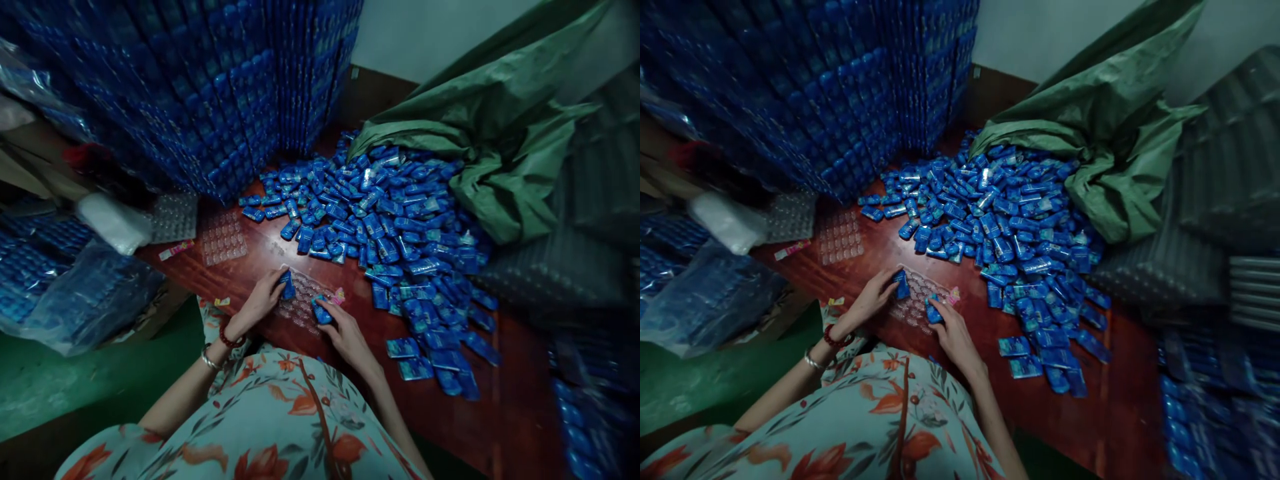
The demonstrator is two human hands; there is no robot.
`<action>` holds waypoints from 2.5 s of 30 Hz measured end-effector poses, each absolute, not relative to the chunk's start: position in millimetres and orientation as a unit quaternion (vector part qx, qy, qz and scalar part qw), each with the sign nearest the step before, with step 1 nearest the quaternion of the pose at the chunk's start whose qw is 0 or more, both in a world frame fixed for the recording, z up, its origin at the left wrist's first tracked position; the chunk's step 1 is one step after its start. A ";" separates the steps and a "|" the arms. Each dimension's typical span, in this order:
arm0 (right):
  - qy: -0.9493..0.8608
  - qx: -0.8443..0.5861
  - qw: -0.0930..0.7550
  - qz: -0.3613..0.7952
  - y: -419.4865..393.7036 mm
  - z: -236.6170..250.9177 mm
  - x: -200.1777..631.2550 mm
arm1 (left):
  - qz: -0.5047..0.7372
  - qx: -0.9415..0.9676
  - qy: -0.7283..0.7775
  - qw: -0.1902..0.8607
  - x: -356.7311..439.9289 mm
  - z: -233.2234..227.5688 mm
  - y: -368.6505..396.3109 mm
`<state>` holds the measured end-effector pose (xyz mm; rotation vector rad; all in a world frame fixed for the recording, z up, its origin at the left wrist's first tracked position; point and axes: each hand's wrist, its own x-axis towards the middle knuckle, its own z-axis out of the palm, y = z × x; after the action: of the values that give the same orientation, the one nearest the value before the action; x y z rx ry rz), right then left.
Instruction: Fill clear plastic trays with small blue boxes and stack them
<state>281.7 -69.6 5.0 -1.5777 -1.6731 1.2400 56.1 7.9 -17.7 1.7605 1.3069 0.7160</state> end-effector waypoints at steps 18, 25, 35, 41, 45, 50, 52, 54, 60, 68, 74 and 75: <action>-0.716 -0.639 0.057 0.276 0.8 6.3 264.4 | 0.157 0.773 0.469 0.398 52.1 -7.8 22.2; -0.724 -0.576 0.119 0.360 26.4 6.5 282.1 | 0.272 0.666 0.543 0.432 46.0 6.8 32.1; -0.736 -0.558 0.231 0.305 -1.0 0.8 271.7 | 0.323 0.633 0.566 0.418 57.6 -1.8 27.4; -0.731 -0.541 0.251 0.331 2.0 -3.2 278.3 | 0.289 0.647 0.558 0.432 48.4 -13.4 25.7; -0.744 -0.532 0.207 0.347 1.9 6.5 285.2 | 0.278 0.640 0.566 0.438 48.5 -15.2 22.3; -0.765 -0.583 0.108 0.249 -4.5 16.7 267.6 | 0.306 0.604 0.562 0.475 49.0 -16.5 18.5; -0.773 -0.589 0.099 0.213 -5.1 13.2 258.9 | 0.313 0.604 0.551 0.483 47.1 -16.3 18.1; -0.785 -0.582 0.097 0.189 -4.6 7.5 254.4 | 0.318 0.619 0.545 0.468 44.9 -15.1 18.0; -0.808 -0.565 0.082 0.148 -4.7 -2.5 256.8 | 0.343 0.691 0.523 0.362 50.1 -6.6 14.4; -0.822 -0.555 0.079 0.100 -7.6 -0.8 254.2 | 0.225 0.889 0.373 0.140 51.0 -11.6 18.4; -0.826 -0.557 0.050 0.073 -11.4 2.7 244.2 | 0.047 0.952 0.295 0.062 55.8 10.3 28.0; -0.823 -0.562 0.049 0.070 -11.2 2.2 242.7 | 0.024 0.955 0.292 0.054 61.0 12.9 29.1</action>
<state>242.7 -11.2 2.2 -1.7131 -2.5069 0.2121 61.0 29.1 12.9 2.9004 0.8880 0.0742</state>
